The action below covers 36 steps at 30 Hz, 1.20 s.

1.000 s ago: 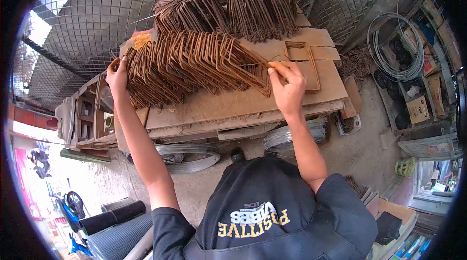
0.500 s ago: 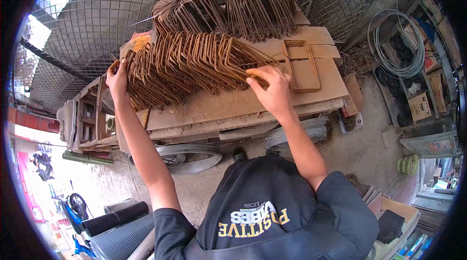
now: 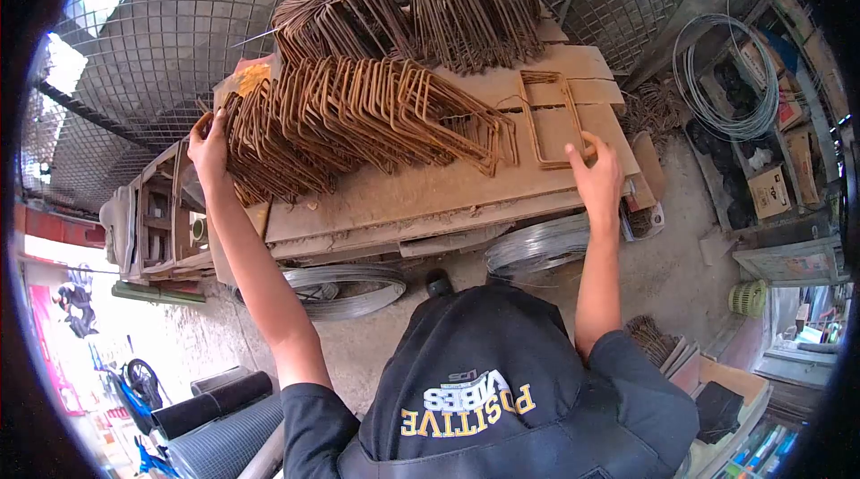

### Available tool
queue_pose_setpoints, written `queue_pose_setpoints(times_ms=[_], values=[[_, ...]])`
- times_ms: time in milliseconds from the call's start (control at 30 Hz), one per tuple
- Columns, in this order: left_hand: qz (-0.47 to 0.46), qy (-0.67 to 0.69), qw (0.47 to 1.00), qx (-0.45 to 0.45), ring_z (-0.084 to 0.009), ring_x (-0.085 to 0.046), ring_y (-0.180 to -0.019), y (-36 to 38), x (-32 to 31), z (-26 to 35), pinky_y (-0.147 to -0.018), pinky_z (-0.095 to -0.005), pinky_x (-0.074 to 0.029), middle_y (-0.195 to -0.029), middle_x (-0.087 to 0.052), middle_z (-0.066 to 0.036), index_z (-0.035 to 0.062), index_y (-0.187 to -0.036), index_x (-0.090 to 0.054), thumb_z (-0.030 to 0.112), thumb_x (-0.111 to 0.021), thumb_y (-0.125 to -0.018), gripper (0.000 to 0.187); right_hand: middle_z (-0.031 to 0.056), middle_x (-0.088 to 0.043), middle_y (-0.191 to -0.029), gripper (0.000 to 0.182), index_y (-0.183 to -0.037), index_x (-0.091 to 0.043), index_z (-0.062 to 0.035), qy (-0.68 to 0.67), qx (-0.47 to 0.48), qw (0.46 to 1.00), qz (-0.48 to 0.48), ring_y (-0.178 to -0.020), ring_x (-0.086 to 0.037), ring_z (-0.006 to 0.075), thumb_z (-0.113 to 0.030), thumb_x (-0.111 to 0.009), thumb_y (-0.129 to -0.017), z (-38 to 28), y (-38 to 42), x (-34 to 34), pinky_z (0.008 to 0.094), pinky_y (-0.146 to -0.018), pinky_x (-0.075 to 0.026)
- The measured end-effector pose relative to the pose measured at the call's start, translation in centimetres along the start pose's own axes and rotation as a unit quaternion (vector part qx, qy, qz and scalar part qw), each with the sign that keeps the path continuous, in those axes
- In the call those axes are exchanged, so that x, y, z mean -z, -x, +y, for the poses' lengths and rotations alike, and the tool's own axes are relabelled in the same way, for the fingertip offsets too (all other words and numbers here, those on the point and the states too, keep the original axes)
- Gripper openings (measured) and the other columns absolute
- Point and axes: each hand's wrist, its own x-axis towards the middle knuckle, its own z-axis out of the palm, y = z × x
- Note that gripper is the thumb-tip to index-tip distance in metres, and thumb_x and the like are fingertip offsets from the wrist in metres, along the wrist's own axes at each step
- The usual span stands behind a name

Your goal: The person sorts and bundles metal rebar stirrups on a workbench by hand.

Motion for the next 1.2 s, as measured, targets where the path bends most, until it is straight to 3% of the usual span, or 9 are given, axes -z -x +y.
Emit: queue_pose_setpoints(times_ms=[100,200,267,500,667,967,1067,1133,1200], values=[[-0.006,0.017,1.0,0.0,-0.0188,-0.069,-0.098,-0.5,0.1,-0.5,-0.088,-0.0318,-0.055,-0.112,-0.072,-0.012,-0.0019,-0.125,-0.067,0.027,-0.084,-0.088,0.05,0.0152,-0.069,-0.098,0.047,-0.126,-0.07,-0.0033,-0.029,-0.011,0.999,-0.019,-0.099,-0.067,0.0359,-0.033,-0.077,-0.09,0.7,-0.2,-0.3,0.0455,-0.09,-0.051],[0.006,-0.012,1.0,0.0,-0.0196,-0.068,-0.1,-0.4,0.1,-0.3,-0.089,-0.0326,-0.054,-0.115,-0.072,-0.013,-0.0019,-0.125,-0.068,0.028,-0.085,-0.087,0.052,0.0153,-0.073,-0.093,0.038,-0.117,-0.075,-0.0034,0.019,-0.009,0.998,0.065,-0.093,-0.07,0.0361,-0.03,-0.076,-0.09,0.8,-0.6,-0.6,0.0448,-0.085,-0.054],[0.001,-0.01,1.0,-0.004,-0.0197,-0.068,-0.102,-0.4,0.2,-0.4,-0.091,-0.0327,-0.054,-0.116,-0.071,-0.013,-0.0021,-0.125,-0.069,0.029,-0.085,-0.086,0.052,0.0165,-0.076,-0.092,0.029,-0.107,-0.079,-0.0043,-0.037,-0.091,0.995,-0.001,-0.089,-0.073,0.0358,-0.028,-0.075,-0.09,0.5,-1.0,0.0,0.0454,-0.081,-0.055],[0.0,-0.021,1.0,-0.021,-0.019,-0.067,-0.1,-1.1,0.4,-1.2,-0.091,-0.0315,-0.054,-0.117,-0.07,-0.014,-0.0035,-0.125,-0.068,0.029,-0.084,-0.087,0.052,0.0146,-0.076,-0.09,0.028,-0.105,-0.08,-0.0052,-0.036,-0.008,0.992,0.124,-0.081,-0.073,0.0325,-0.029,-0.075,-0.09,-0.5,-0.9,0.6,0.0415,-0.072,-0.054],[0.0,-0.01,1.0,-0.013,-0.0211,-0.066,-0.103,-1.0,0.2,-1.1,-0.093,-0.0341,-0.053,-0.119,-0.069,-0.015,-0.0013,-0.125,-0.069,0.03,-0.084,-0.087,0.052,0.0074,-0.065,-0.073,0.022,-0.11,-0.08,-0.005,-0.165,0.093,0.976,0.112,-0.061,-0.052,0.0204,-0.017,-0.076,-0.092,-4.5,-0.4,1.3,0.0366,-0.062,-0.044],[0.01,-0.052,0.999,-0.01,-0.022,-0.065,-0.108,-0.3,0.2,-0.1,-0.097,-0.0346,-0.051,-0.123,-0.069,-0.015,-0.0006,-0.126,-0.07,0.032,-0.084,-0.086,0.054,0.0122,-0.075,-0.09,0.022,-0.108,-0.08,-0.0066,-0.228,0.138,0.958,0.11,-0.081,-0.065,0.0236,-0.014,-0.081,-0.087,-8.0,-0.5,0.1,0.0362,-0.074,-0.052],[0.013,-0.055,0.998,-0.018,-0.0218,-0.065,-0.108,-0.2,0.1,-0.1,-0.098,-0.0337,-0.051,-0.122,-0.07,-0.015,-0.0016,-0.126,-0.07,0.031,-0.085,-0.085,0.055,0.0109,-0.076,-0.092,0.02,-0.107,-0.08,-0.0069,-0.196,0.151,0.963,0.104,-0.079,-0.065,0.0189,-0.013,-0.081,-0.088,-8.8,-0.7,0.6,0.0327,-0.072,-0.051],[0.016,-0.05,0.998,-0.019,-0.0216,-0.065,-0.108,-0.5,0.1,-0.5,-0.098,-0.0334,-0.05,-0.122,-0.07,-0.015,-0.002,-0.126,-0.07,0.031,-0.085,-0.084,0.055,0.0077,-0.076,-0.094,0.021,-0.11,-0.079,-0.0047,-0.288,0.058,0.955,0.042,-0.078,-0.063,0.0108,-0.012,-0.079,-0.091,-9.2,-1.0,0.8,0.0272,-0.07,-0.049],[0.023,-0.069,0.997,-0.039,-0.021,-0.065,-0.108,-0.8,0.1,-0.8,-0.098,-0.0328,-0.05,-0.121,-0.07,-0.015,-0.0021,-0.124,-0.071,0.031,-0.085,-0.084,0.054,0.0061,-0.076,-0.095,0.022,-0.113,-0.078,-0.003,-0.35,0.052,0.935,0.027,-0.079,-0.062,0.0081,-0.012,-0.078,-0.093,-9.1,-1.5,1.0,0.0249,-0.071,-0.048]])
